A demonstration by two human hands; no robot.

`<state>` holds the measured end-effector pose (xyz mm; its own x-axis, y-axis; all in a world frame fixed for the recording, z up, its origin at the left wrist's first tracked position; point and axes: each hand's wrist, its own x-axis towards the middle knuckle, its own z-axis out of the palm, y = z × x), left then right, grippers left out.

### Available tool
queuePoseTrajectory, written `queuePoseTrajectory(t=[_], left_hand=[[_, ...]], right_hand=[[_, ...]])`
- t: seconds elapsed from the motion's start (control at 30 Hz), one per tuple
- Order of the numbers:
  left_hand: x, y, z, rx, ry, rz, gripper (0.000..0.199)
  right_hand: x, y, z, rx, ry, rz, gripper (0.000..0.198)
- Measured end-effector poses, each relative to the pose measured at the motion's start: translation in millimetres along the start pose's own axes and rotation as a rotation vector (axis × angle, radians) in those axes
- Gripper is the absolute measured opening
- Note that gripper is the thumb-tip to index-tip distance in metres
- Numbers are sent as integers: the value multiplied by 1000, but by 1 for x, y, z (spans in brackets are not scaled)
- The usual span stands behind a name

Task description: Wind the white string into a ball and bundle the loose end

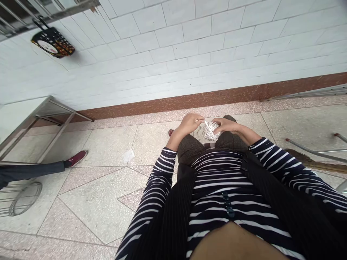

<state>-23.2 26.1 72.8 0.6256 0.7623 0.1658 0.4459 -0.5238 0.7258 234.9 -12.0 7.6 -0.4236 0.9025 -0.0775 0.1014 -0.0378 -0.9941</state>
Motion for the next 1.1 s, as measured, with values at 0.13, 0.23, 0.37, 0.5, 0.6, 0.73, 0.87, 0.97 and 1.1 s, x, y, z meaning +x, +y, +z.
queuePoseTrajectory(t=[0.13,0.23,0.37,0.5,0.6,0.73,0.87,0.97,1.1], left_hand=[[3,-13,9,-9,44,26,18],[3,-22,17,-109,66,-26,22],[7,-32,32,-227,54,-90,28],[8,-35,39,-275,23,-106,35],[4,-33,41,-352,-40,-52,44],[-4,-32,45,-412,-108,-14,50],[-12,-31,49,-375,-182,-94,45],[-18,-26,47,-364,-237,-118,42],[-29,-8,38,-384,-245,-96,36]], right_hand=[[-13,-14,5,151,-123,131,37],[-18,-27,1,302,-117,100,49],[-17,-48,-4,466,19,-10,63],[-12,-71,-7,516,88,-114,68],[-8,-84,-6,534,108,-180,66],[0,-91,-8,487,239,-242,62],[11,-84,-21,258,476,-231,58],[18,-73,-29,55,653,-250,59],[20,-64,-34,-201,777,-231,65]])
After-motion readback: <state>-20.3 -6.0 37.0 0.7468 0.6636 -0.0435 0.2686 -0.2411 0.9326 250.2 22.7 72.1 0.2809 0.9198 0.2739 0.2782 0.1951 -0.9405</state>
